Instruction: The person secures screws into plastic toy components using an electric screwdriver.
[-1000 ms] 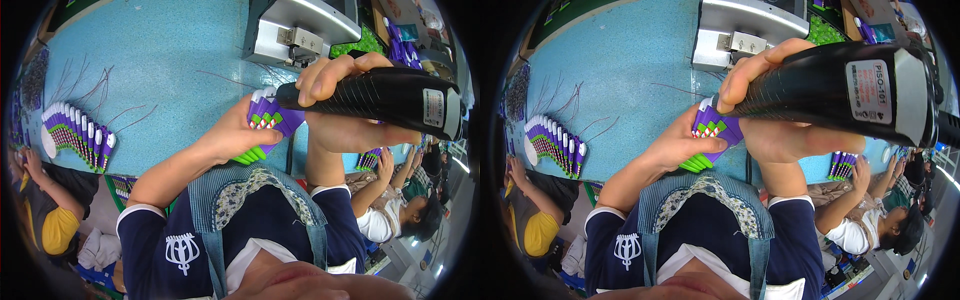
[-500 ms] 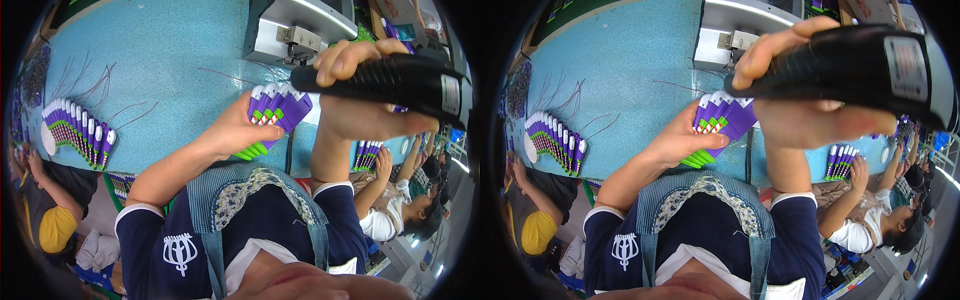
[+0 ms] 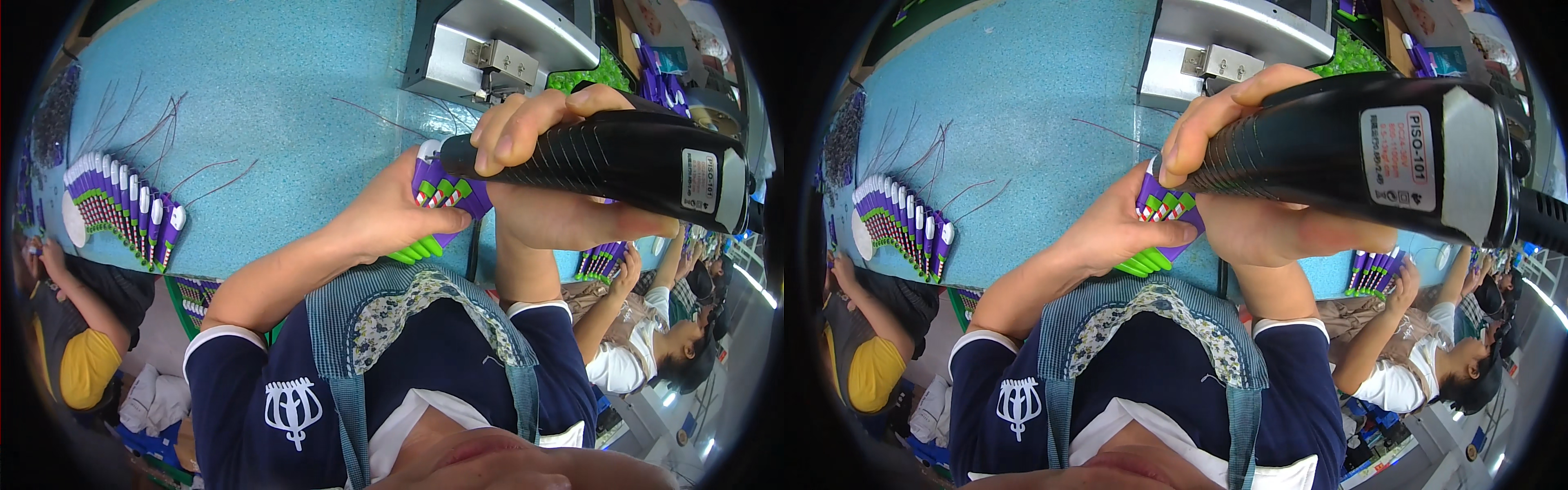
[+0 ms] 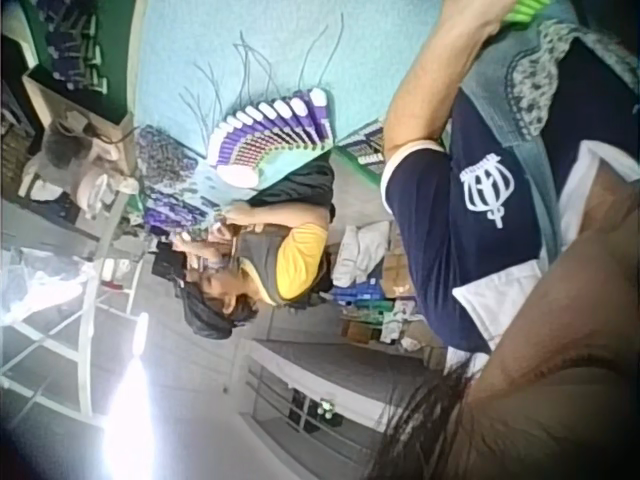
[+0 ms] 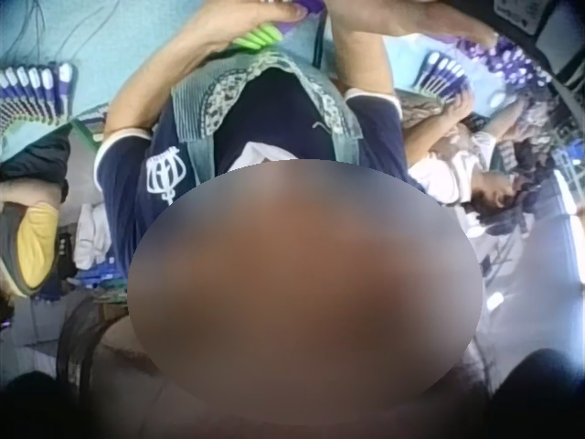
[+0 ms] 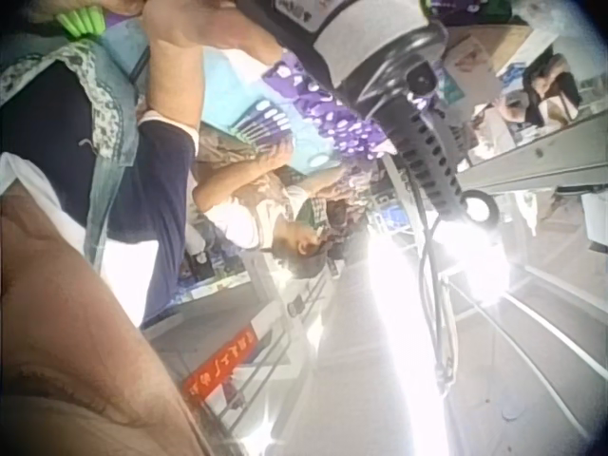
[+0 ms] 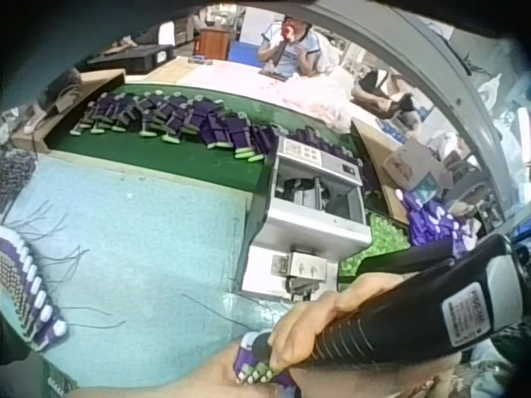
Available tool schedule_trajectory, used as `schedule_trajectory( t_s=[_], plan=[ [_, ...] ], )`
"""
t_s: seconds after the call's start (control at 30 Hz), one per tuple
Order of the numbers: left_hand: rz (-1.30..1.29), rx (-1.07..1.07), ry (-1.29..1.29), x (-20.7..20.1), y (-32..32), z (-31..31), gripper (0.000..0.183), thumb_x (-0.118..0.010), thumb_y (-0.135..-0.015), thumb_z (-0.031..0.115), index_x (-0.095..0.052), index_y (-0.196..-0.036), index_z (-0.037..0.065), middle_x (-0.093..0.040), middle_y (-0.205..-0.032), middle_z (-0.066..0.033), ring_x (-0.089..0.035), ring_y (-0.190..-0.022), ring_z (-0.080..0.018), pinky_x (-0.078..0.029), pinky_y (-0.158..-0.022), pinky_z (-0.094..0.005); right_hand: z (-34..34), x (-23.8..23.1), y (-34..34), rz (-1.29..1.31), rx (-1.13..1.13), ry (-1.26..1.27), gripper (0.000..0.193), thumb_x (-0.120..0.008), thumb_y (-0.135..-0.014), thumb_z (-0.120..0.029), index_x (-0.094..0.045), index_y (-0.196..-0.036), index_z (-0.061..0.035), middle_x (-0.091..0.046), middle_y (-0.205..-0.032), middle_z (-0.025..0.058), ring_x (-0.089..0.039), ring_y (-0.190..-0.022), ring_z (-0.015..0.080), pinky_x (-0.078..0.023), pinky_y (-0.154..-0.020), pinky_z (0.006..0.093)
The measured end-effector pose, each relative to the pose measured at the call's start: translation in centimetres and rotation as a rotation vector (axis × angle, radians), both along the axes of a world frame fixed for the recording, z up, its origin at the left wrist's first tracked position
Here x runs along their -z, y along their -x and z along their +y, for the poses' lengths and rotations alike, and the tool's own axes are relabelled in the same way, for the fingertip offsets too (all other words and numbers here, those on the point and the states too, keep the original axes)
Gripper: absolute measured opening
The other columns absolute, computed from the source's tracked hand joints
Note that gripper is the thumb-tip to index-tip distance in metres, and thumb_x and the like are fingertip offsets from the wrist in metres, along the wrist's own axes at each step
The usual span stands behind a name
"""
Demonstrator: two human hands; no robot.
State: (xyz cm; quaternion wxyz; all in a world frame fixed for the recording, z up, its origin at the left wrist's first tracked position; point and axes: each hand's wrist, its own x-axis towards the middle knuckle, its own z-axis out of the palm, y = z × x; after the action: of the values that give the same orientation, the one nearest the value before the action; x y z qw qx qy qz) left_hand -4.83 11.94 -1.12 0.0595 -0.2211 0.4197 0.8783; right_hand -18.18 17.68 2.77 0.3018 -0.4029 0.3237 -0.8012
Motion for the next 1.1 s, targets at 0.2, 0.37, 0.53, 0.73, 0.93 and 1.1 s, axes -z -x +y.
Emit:
schedule_trajectory(
  t_s=[0.2,0.37,0.53,0.73,0.93,1.1],
  plan=[
    [0.061,-0.081,0.055,0.0,-0.1,0.5,0.044,-0.074,-0.072,0.004,-0.051,-0.110,0.001,-0.061,-0.091,-0.0037,-0.060,-0.079,-0.0105,-0.050,-0.071,-0.0257,0.6,-1.0,0.4,0.033,-0.043,0.022,0.098,-0.034,-0.075,-0.086,-0.046,-0.123,-0.0014,-0.061,-0.076,0.0162,-0.057,-0.057,0.0232,-0.046,-0.056,0.0339],
    [0.033,-0.145,-0.027,0.7,-0.5,0.4,0.060,-0.072,-0.079,0.009,-0.038,-0.127,0.001,-0.057,-0.105,-0.0073,-0.060,-0.085,-0.0132,-0.051,-0.074,-0.0271,3.7,-5.5,1.9,0.284,0.171,0.039,0.097,-0.034,-0.076,-0.085,-0.045,-0.128,-0.0035,-0.061,-0.079,0.0129,-0.058,-0.060,0.0223,-0.046,-0.064,0.0381],
    [0.095,-0.240,-0.026,1.1,-0.8,1.3,0.063,-0.070,-0.083,0.010,-0.031,-0.132,0.000,-0.057,-0.104,-0.0095,-0.062,-0.082,-0.0147,-0.053,-0.067,-0.0284,3.8,-2.1,0.4,0.181,0.188,-0.059,0.096,-0.033,-0.075,-0.086,-0.045,-0.122,-0.0030,-0.060,-0.074,0.0133,-0.058,-0.057,0.0222,-0.047,-0.057,0.0356],
    [-0.059,-0.223,-0.090,-0.1,-0.7,0.8,0.049,-0.070,-0.083,0.008,-0.033,-0.115,0.003,-0.058,-0.087,-0.0087,-0.060,-0.063,-0.0146,-0.052,-0.053,-0.0289,1.2,-2.8,2.1,0.233,0.121,0.077,0.103,-0.029,-0.073,-0.089,-0.044,-0.124,0.0000,-0.061,-0.076,0.0151,-0.059,-0.058,0.0236,-0.048,-0.055,0.0342],
    [-0.171,-0.180,-0.172,-0.2,-1.0,0.9,0.059,-0.071,-0.083,0.010,-0.029,-0.123,0.006,-0.056,-0.091,-0.0087,-0.060,-0.061,-0.0153,-0.052,-0.050,-0.0297,-1.9,-2.3,6.7,0.342,0.057,0.183,0.103,-0.025,-0.071,-0.090,-0.049,-0.117,-0.0011,-0.062,-0.077,0.0172,-0.059,-0.057,0.0245,-0.049,-0.056,0.0353],
    [-0.201,-0.144,-0.199,-0.2,-1.0,0.7,0.060,-0.071,-0.083,0.010,-0.029,-0.126,0.008,-0.056,-0.091,-0.0082,-0.059,-0.061,-0.0150,-0.051,-0.049,-0.0297,-0.3,-3.0,4.1,0.179,0.090,0.131,0.102,-0.025,-0.072,-0.090,-0.048,-0.118,-0.0018,-0.062,-0.076,0.0166,-0.059,-0.057,0.0238,-0.048,-0.056,0.0355]
  ],
)
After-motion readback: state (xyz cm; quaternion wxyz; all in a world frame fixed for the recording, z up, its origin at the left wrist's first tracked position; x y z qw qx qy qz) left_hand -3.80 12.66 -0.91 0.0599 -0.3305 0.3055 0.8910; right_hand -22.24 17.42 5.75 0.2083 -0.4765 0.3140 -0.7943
